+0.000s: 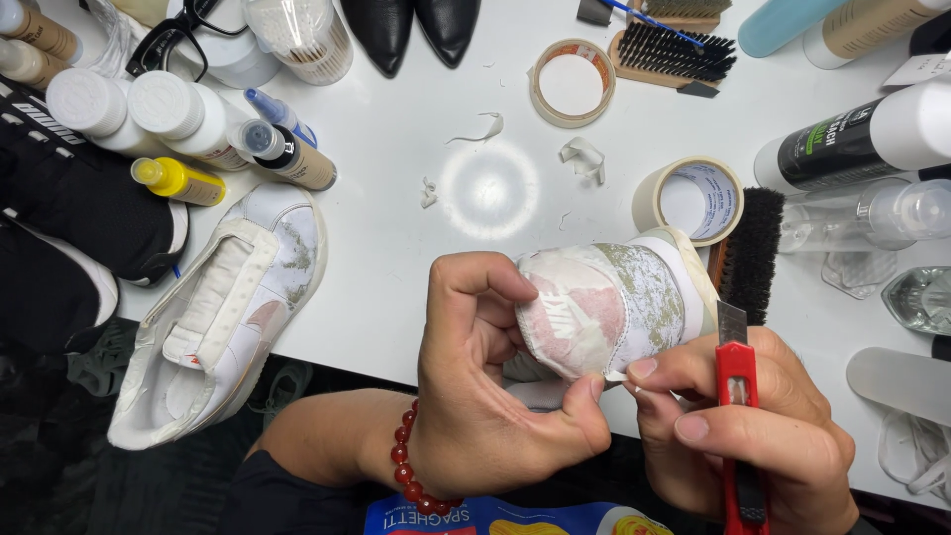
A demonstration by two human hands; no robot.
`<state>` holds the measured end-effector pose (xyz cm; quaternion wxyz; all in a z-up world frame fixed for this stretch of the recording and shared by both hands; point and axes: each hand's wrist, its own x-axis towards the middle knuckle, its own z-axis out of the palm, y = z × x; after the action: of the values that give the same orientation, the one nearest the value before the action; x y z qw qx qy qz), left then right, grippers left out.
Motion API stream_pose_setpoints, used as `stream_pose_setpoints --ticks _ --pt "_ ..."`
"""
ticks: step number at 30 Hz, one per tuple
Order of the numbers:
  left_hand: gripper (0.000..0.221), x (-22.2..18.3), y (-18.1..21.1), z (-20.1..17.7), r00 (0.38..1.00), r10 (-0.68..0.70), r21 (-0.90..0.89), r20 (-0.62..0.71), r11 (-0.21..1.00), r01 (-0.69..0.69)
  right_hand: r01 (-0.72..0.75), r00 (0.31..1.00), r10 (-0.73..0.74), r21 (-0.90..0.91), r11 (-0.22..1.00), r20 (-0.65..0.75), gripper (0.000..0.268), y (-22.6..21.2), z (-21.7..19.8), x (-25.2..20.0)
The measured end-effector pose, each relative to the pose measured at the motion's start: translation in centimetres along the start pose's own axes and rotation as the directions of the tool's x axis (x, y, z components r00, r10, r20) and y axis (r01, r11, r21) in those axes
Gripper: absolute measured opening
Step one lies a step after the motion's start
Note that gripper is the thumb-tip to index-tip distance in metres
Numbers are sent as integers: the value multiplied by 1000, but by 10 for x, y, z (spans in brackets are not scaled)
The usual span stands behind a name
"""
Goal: The recorder is removing masking tape and cleaning up details on a pair of customized or repaired sneakers using a utility knife and a fine brush.
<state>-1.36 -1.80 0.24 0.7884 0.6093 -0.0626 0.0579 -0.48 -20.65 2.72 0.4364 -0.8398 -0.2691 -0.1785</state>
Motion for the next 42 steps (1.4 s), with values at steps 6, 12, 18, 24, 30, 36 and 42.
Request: stream_pose_setpoints --ticks 6,12,18,24,30,36,42 --pt "70 5 4 -4 998 -42 -50 43 998 44 -125 992 127 138 983 -7 40 -8 -10 6" --pt "63 13 8 -16 985 -131 -264 112 952 157 -54 976 113 294 954 -188 33 8 4 2" --pt "65 23 11 -22 985 -126 -225 120 963 150 -35 946 133 315 948 -295 32 20 15 -4" --pt "68 34 11 -25 987 -131 -186 91 972 146 -82 960 181 407 910 -212 34 19 7 -3" --pt "72 42 9 -26 987 -151 -184 57 970 159 -51 957 186 500 865 -223 30 25 10 -7" --pt "79 40 11 -28 991 -103 -56 83 993 108 -75 938 228 487 870 -263 36 21 12 2" --pt "79 41 12 -32 990 -115 -43 83 992 119 -15 962 147 495 869 -230 34 32 13 -3"
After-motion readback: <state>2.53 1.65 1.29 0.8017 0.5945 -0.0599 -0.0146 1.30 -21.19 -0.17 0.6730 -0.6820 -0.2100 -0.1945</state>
